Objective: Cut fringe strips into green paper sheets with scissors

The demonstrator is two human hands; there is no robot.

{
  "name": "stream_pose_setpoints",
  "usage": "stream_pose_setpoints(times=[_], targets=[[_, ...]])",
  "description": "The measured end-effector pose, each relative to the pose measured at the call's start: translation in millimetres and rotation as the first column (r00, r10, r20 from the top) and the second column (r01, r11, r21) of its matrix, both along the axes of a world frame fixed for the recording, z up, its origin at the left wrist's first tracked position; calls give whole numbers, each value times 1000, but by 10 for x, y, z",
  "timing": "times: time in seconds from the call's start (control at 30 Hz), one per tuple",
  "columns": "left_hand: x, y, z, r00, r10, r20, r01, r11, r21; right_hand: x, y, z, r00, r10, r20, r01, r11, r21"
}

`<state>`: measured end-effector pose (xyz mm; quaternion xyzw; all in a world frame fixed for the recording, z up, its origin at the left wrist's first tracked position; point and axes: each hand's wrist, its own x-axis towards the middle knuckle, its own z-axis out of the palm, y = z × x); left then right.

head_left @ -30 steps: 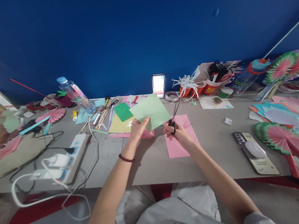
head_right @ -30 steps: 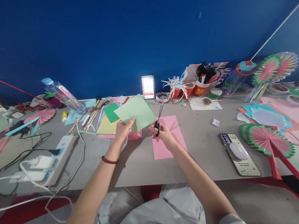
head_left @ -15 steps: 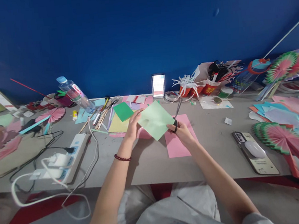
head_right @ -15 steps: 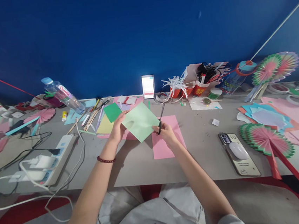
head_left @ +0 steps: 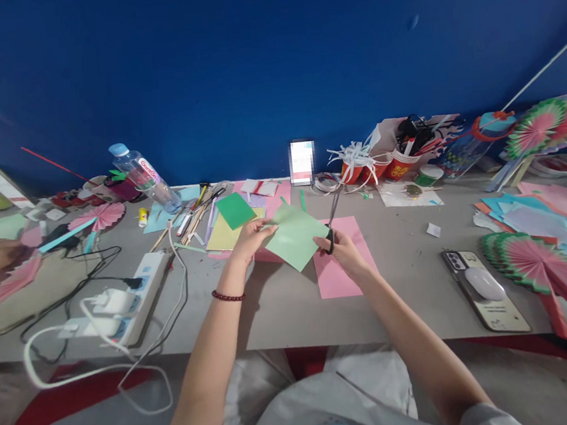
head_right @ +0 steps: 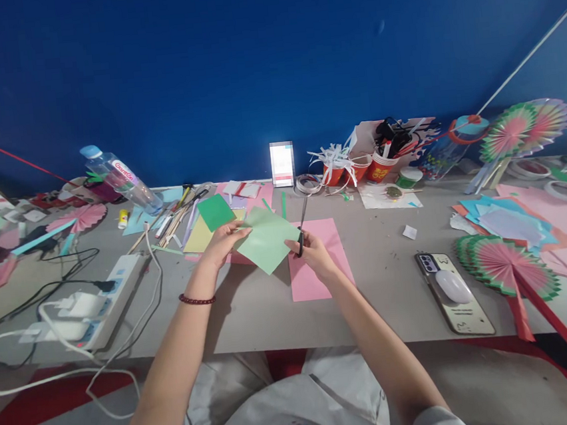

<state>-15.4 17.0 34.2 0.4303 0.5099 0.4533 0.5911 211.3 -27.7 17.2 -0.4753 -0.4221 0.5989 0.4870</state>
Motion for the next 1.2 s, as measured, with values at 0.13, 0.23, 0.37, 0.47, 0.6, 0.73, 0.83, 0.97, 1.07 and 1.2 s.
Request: stream_pose_setpoints(times=[0.13,0.23,0.37,0.47,0.6,0.73,0.83,0.97,1.07,1.2], targets=[[29,12,-11,984,130,119,-140,987,77,2,14,-15,1000,-26,-4,26,999,27],[68,21,-30,966,167,196,-186,979,85,-5,15,-28,1000,-23,-1,23,999,30],[170,-11,-55,956,139,257,-170,980,106,-11,5,-37,999,-47,24,46,999,26],[245,-71,-45,965,42,261,-76,990,121,2,11,-51,993,-108,47,108,994,14],[249,-146,24,970,-96,221,61,985,159,29,42,-68,977,-209,-31,210,977,23],[174,-180,92,974,-194,121,176,974,144,37,50,-33,959,-272,-72,276,960,41],[111,-179,122,976,-219,10,217,970,106,25,32,15,962,-272,-37,274,960,58],[20,-143,155,991,-103,-84,112,988,109,13,13,46,971,-239,-25,240,968,75],[-37,-113,176,987,-121,-107,139,973,182,22,20,41,972,-234,-29,235,969,69],[-40,-107,186,978,-164,-126,191,952,240,43,41,33,972,-234,-33,236,969,68]])
